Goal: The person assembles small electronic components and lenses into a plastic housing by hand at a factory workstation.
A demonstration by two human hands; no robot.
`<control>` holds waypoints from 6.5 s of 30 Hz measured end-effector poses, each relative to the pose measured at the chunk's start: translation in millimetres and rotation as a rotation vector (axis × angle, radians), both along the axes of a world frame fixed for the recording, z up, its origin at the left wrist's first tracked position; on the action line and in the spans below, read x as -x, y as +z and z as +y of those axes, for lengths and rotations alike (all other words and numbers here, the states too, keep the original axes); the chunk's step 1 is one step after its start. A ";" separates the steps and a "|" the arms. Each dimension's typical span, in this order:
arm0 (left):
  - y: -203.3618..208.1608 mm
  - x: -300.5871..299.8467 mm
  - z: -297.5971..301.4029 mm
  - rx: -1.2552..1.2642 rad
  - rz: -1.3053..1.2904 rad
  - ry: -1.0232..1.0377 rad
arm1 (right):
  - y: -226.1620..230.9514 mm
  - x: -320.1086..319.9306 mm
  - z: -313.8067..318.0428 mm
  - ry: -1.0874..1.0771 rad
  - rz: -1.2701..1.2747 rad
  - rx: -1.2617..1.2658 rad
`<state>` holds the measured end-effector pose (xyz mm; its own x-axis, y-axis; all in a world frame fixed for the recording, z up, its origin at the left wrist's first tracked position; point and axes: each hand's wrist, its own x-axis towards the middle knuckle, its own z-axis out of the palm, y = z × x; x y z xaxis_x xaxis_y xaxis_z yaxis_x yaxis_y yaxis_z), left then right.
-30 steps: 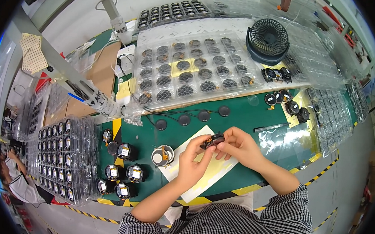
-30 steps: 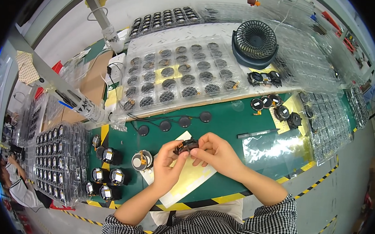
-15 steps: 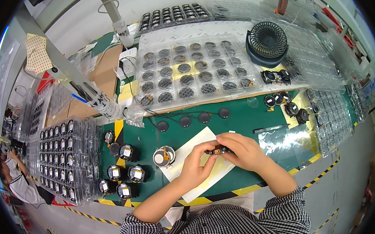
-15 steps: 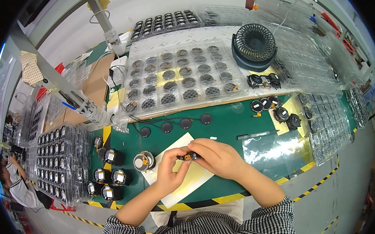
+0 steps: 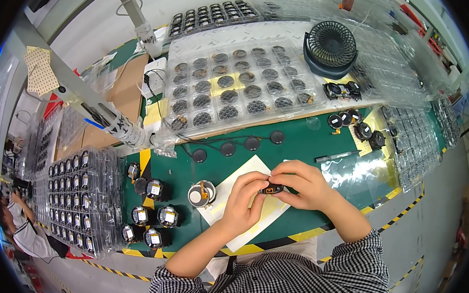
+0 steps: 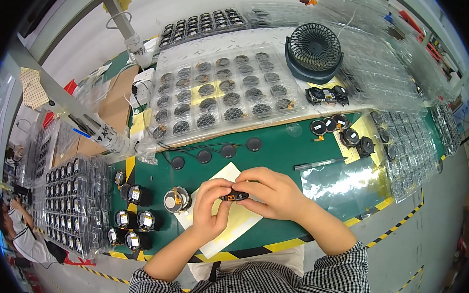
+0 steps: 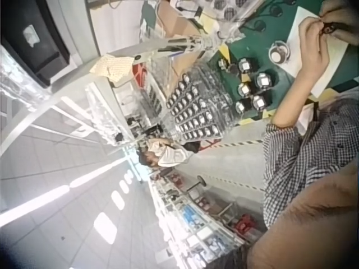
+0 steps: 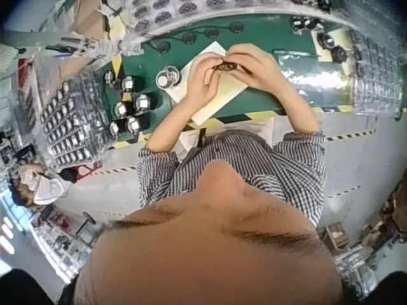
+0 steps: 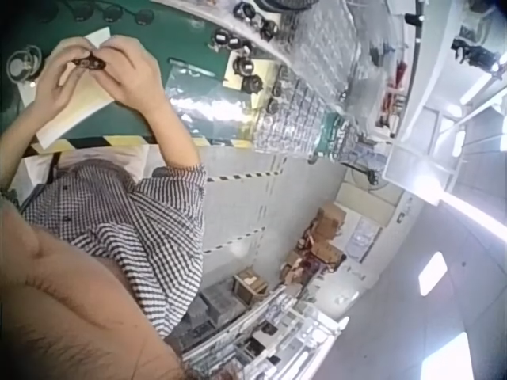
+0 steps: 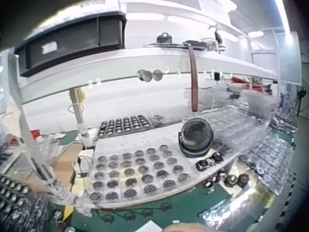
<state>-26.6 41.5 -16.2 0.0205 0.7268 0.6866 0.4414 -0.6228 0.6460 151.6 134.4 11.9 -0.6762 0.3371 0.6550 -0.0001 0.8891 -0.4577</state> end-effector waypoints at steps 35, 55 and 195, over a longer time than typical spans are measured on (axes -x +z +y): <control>19.4 -11.8 -29.2 -0.057 0.182 0.059 | -46.9 39.2 43.9 -0.680 -0.142 -0.091; 30.2 110.0 -146.5 0.453 0.910 0.982 | -9.6 133.4 -54.2 -0.073 -0.374 0.061; 15.8 19.0 -13.9 -0.186 0.255 0.059 | -14.7 17.2 -16.8 0.054 0.207 0.134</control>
<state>-45.6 27.6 -0.4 0.1705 0.5940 0.7862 0.6132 -0.6885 0.3872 134.4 117.5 -2.8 -0.5517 0.3973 0.7333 -0.1520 0.8166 -0.5568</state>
